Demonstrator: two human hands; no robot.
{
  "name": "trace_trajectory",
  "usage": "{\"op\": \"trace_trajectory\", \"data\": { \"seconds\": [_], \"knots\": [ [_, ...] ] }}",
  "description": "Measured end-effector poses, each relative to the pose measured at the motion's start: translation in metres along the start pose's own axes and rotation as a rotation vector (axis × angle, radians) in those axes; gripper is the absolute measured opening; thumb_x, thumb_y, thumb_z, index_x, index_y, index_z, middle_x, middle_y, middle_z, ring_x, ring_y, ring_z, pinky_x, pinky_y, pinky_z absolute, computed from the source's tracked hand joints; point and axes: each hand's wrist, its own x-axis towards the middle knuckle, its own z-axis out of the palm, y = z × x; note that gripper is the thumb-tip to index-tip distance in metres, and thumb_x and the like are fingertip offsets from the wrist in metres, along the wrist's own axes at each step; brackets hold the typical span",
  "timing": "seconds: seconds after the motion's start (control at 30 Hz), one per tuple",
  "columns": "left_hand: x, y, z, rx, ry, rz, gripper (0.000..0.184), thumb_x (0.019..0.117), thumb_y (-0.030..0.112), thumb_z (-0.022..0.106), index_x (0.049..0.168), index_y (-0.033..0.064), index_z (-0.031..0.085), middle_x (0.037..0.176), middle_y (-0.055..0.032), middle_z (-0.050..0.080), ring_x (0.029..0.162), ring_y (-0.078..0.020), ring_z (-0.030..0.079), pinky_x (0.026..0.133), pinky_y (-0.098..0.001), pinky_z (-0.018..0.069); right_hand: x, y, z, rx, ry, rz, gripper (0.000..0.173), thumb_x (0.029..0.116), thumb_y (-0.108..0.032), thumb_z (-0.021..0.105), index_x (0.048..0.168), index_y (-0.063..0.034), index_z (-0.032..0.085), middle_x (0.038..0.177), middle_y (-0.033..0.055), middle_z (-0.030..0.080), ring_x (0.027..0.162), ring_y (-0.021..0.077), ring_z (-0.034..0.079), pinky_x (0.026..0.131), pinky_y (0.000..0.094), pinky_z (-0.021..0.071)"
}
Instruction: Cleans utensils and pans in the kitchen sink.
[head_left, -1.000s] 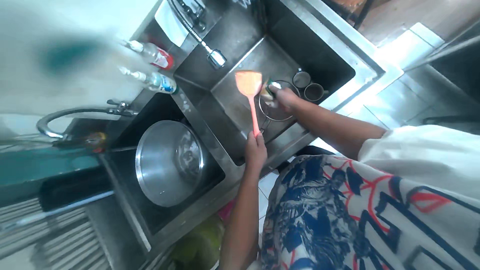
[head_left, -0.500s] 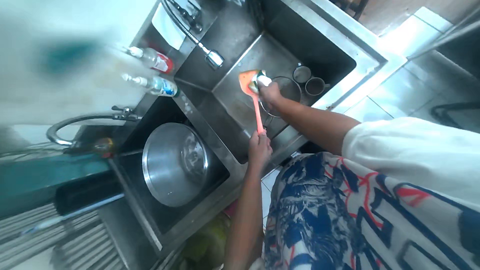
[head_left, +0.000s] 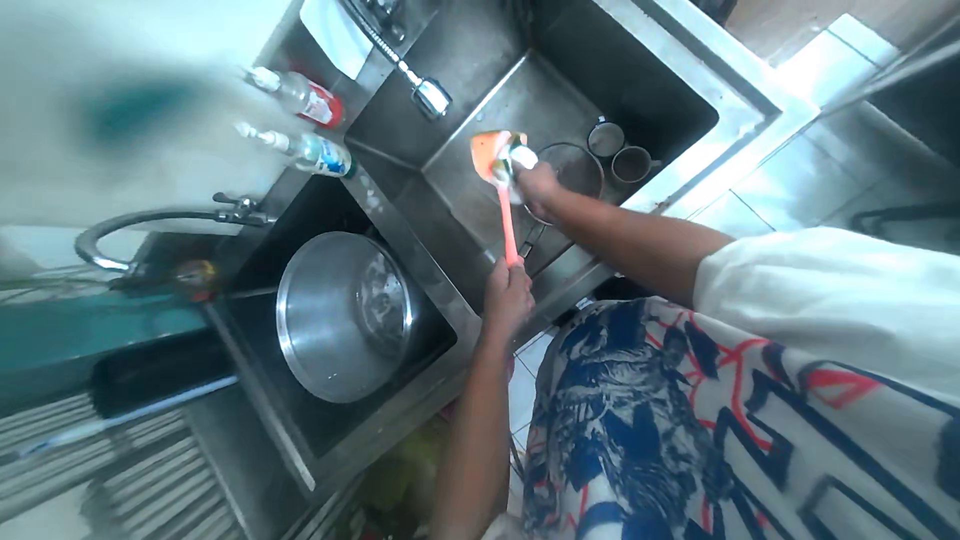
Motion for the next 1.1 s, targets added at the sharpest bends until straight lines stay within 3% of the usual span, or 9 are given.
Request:
{"op": "trace_trajectory", "data": {
  "seconds": [0.1, 0.33, 0.47, 0.57, 0.67, 0.8, 0.97, 1.1],
  "knots": [
    [0.004, -0.004, -0.002, 0.008, -0.005, -0.012, 0.027, 0.1129, 0.016, 0.035, 0.126, -0.0011, 0.050, 0.067, -0.0006, 0.045, 0.047, -0.0071, 0.042, 0.044, -0.0208, 0.0389, -0.004, 0.006, 0.005, 0.018, -0.017, 0.050, 0.046, 0.1061, -0.035, 0.058, 0.128, 0.0059, 0.058, 0.115, 0.0219, 0.066, 0.100, 0.0291, 0.068, 0.091, 0.0470, 0.0564],
    [-0.009, 0.005, -0.031, 0.057, -0.088, -0.042, 0.026, 0.1137, 0.021, 0.033, 0.121, 0.0035, 0.050, 0.067, 0.0018, 0.044, 0.046, -0.0051, 0.037, 0.042, -0.0194, 0.0350, 0.022, -0.028, -0.021, -0.119, 0.019, -0.093, 0.038, 0.1033, -0.032, 0.063, 0.120, 0.0029, 0.062, 0.104, 0.0174, 0.067, 0.089, 0.0255, 0.068, 0.081, 0.0451, 0.0571],
    [-0.019, 0.004, -0.051, 0.114, -0.117, -0.029, 0.024, 0.1128, 0.020, 0.036, 0.123, 0.0045, 0.051, 0.068, 0.0022, 0.043, 0.046, -0.0050, 0.037, 0.042, -0.0189, 0.0348, 0.036, -0.034, -0.037, -0.110, -0.140, -0.102, 0.039, 0.1052, -0.030, 0.061, 0.126, 0.0021, 0.061, 0.109, 0.0165, 0.069, 0.095, 0.0224, 0.069, 0.087, 0.0413, 0.0581],
    [-0.030, 0.002, -0.077, 0.207, -0.165, -0.031, 0.021, 0.1116, 0.018, 0.036, 0.119, 0.0061, 0.051, 0.066, 0.0045, 0.042, 0.046, -0.0042, 0.037, 0.042, -0.0191, 0.0343, 0.031, -0.046, -0.058, -0.215, -0.381, -0.126, 0.032, 0.1069, -0.023, 0.057, 0.128, 0.0013, 0.058, 0.104, 0.0128, 0.068, 0.086, 0.0163, 0.069, 0.079, 0.0345, 0.0600],
    [-0.038, 0.003, -0.100, 0.314, -0.228, -0.052, 0.022, 0.1105, 0.019, 0.037, 0.122, 0.0079, 0.052, 0.065, 0.0057, 0.042, 0.047, -0.0038, 0.037, 0.043, -0.0190, 0.0339, 0.024, -0.061, -0.074, -0.434, -0.589, -0.147, 0.027, 0.1040, -0.014, 0.061, 0.124, 0.0030, 0.059, 0.100, 0.0131, 0.068, 0.080, 0.0167, 0.070, 0.075, 0.0358, 0.0616],
    [-0.037, 0.009, -0.112, 0.431, -0.261, -0.080, 0.020, 0.1116, 0.021, 0.038, 0.119, 0.0087, 0.052, 0.067, 0.0046, 0.043, 0.047, -0.0045, 0.038, 0.043, -0.0197, 0.0351, 0.025, -0.070, -0.067, -0.669, -0.693, -0.251, 0.025, 0.0999, -0.014, 0.068, 0.116, 0.0043, 0.064, 0.099, 0.0154, 0.069, 0.083, 0.0197, 0.070, 0.082, 0.0402, 0.0597],
    [-0.037, 0.016, -0.127, 0.499, -0.266, -0.068, 0.021, 0.1110, 0.020, 0.038, 0.122, 0.0081, 0.052, 0.068, 0.0044, 0.045, 0.048, -0.0037, 0.040, 0.044, -0.0192, 0.0364, 0.023, -0.083, -0.052, -0.753, -0.728, -0.395, 0.023, 0.0982, -0.013, 0.069, 0.114, 0.0042, 0.066, 0.100, 0.0146, 0.069, 0.088, 0.0189, 0.067, 0.087, 0.0405, 0.0552],
    [-0.038, 0.015, -0.136, 0.478, -0.282, -0.061, 0.019, 0.1101, 0.021, 0.040, 0.118, 0.0088, 0.052, 0.067, 0.0047, 0.045, 0.047, -0.0032, 0.039, 0.043, -0.0180, 0.0360, 0.028, -0.088, -0.043, -0.729, -0.759, -0.436, 0.021, 0.0956, -0.012, 0.073, 0.109, 0.0025, 0.068, 0.095, 0.0115, 0.070, 0.084, 0.0157, 0.068, 0.084, 0.0375, 0.0569]
  ]
}}
